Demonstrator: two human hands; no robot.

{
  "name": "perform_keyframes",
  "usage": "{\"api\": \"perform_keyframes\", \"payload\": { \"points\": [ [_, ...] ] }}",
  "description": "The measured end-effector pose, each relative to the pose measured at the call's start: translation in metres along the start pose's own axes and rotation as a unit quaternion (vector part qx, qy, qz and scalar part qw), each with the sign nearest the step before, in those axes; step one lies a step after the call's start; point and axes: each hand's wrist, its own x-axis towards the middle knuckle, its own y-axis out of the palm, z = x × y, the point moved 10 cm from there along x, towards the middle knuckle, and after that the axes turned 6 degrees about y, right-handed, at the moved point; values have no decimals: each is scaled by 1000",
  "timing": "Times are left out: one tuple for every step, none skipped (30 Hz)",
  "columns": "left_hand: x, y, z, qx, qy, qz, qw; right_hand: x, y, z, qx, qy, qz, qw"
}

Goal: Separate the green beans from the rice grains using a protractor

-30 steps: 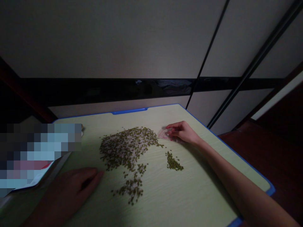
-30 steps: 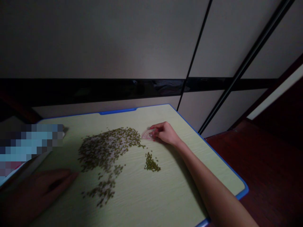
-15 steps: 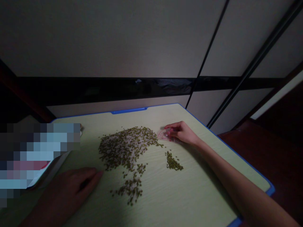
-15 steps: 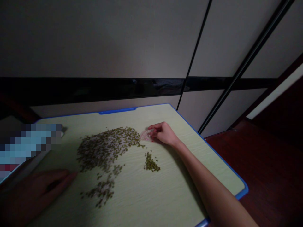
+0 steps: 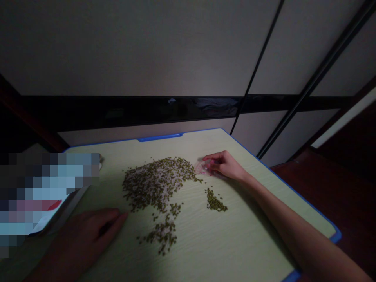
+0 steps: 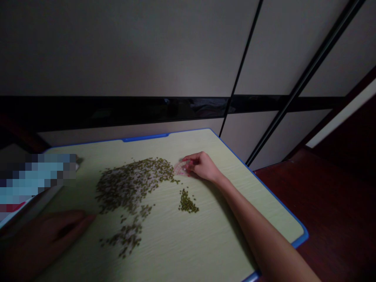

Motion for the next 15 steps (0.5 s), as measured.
{"api": "perform_keyframes", "payload": {
  "points": [
    [0,0,0,2,-2,1,1000,0,0,0,0,-4,-1,1000],
    [1,1,1,4,-6,5,1000,0,0,1,-1,-8,0,1000],
    [1,2,1,4,-10,10,1000,1,1,1,-1,-12,3,1000],
    [1,4,2,4,-14,17,1000,1,1,1,-1,-16,7,1000],
    [1,5,3,3,-16,23,1000,1,2,1,-1,-19,12,1000],
    [1,6,3,3,-17,29,999,1,2,1,-1,-21,17,1000],
    [0,7,3,3,-15,33,999,1,2,0,0,-22,20,1000],
    [0,8,3,3,-12,37,999,1,2,0,2,-21,22,1000],
    [0,8,2,4,-10,38,999,1,2,-1,5,-19,23,1000],
    [0,8,2,4,-10,38,999,1,1,-2,8,-18,24,1000],
    [-1,8,3,3,-11,38,999,1,1,-2,10,-16,24,1000],
    [-1,7,2,2,-11,36,999,1,1,-2,12,-14,26,999],
    [-1,7,2,1,-11,33,999,0,1,-2,12,-14,29,999],
    [0,6,1,0,-10,30,1000,0,2,-2,12,-13,33,999],
    [0,5,1,1,-9,28,1000,0,2,-2,11,-11,37,999]
  ]
}}
